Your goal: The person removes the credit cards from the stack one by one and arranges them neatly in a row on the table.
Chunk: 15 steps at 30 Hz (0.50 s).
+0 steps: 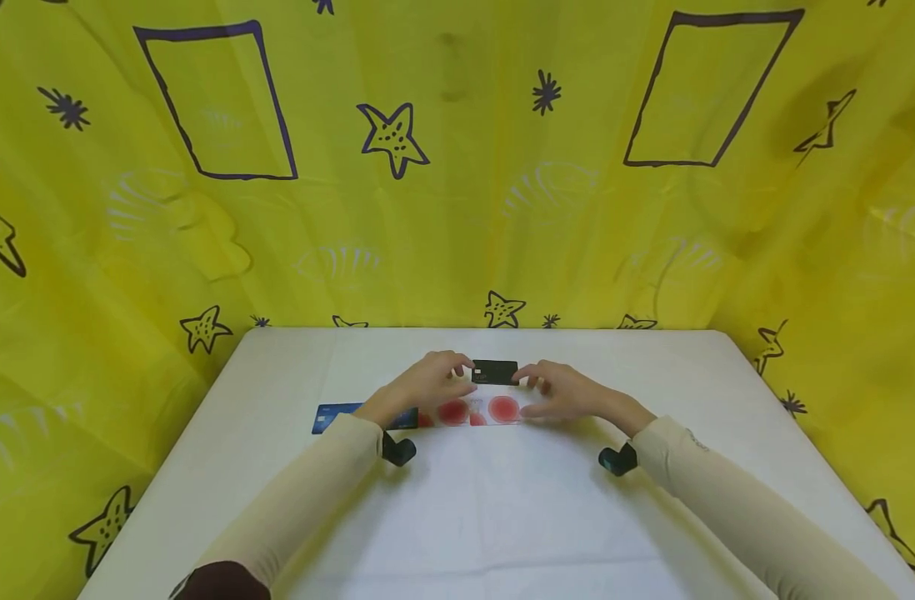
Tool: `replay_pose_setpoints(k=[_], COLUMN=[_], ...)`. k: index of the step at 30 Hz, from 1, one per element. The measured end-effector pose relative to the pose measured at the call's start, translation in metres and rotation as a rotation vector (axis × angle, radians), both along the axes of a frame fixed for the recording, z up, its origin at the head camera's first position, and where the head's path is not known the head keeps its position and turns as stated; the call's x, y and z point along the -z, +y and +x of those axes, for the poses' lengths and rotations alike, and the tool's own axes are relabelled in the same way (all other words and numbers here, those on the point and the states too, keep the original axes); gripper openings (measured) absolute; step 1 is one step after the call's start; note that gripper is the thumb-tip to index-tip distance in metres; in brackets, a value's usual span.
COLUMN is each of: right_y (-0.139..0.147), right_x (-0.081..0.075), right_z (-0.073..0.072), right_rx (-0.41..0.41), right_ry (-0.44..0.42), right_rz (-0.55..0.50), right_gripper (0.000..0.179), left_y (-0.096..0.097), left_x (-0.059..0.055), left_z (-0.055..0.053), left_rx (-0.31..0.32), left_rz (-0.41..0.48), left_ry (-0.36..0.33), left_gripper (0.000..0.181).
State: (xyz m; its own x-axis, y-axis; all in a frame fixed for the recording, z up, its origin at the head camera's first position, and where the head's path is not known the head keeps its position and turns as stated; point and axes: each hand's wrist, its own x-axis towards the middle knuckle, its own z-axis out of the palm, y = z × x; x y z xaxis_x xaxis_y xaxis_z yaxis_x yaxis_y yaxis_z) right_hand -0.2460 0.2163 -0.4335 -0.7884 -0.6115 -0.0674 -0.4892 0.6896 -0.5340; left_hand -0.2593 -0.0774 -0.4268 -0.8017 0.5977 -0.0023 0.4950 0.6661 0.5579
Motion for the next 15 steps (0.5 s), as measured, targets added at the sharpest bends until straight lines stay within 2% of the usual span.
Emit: replay_pose_setpoints(k=[5,15], right_y=[0.003,0.003], right_x=[-0.005,-0.011], right_z=[-0.004,-0.008], right_rx=[-0.012,0.021], right_ry=[0.033,0.021], right_rz=[-0.012,-0.025], right_gripper=[0.062,0.067], left_y=[-0.003,-0.005], left_x=[-0.004,-0.009], left_z=[-0.004,-0.004], left_rx=[-0.019,-0.033], left_rz=[-0.005,-0.013], left_ry=[0.007,0.02], left_gripper=[0.049,0.051])
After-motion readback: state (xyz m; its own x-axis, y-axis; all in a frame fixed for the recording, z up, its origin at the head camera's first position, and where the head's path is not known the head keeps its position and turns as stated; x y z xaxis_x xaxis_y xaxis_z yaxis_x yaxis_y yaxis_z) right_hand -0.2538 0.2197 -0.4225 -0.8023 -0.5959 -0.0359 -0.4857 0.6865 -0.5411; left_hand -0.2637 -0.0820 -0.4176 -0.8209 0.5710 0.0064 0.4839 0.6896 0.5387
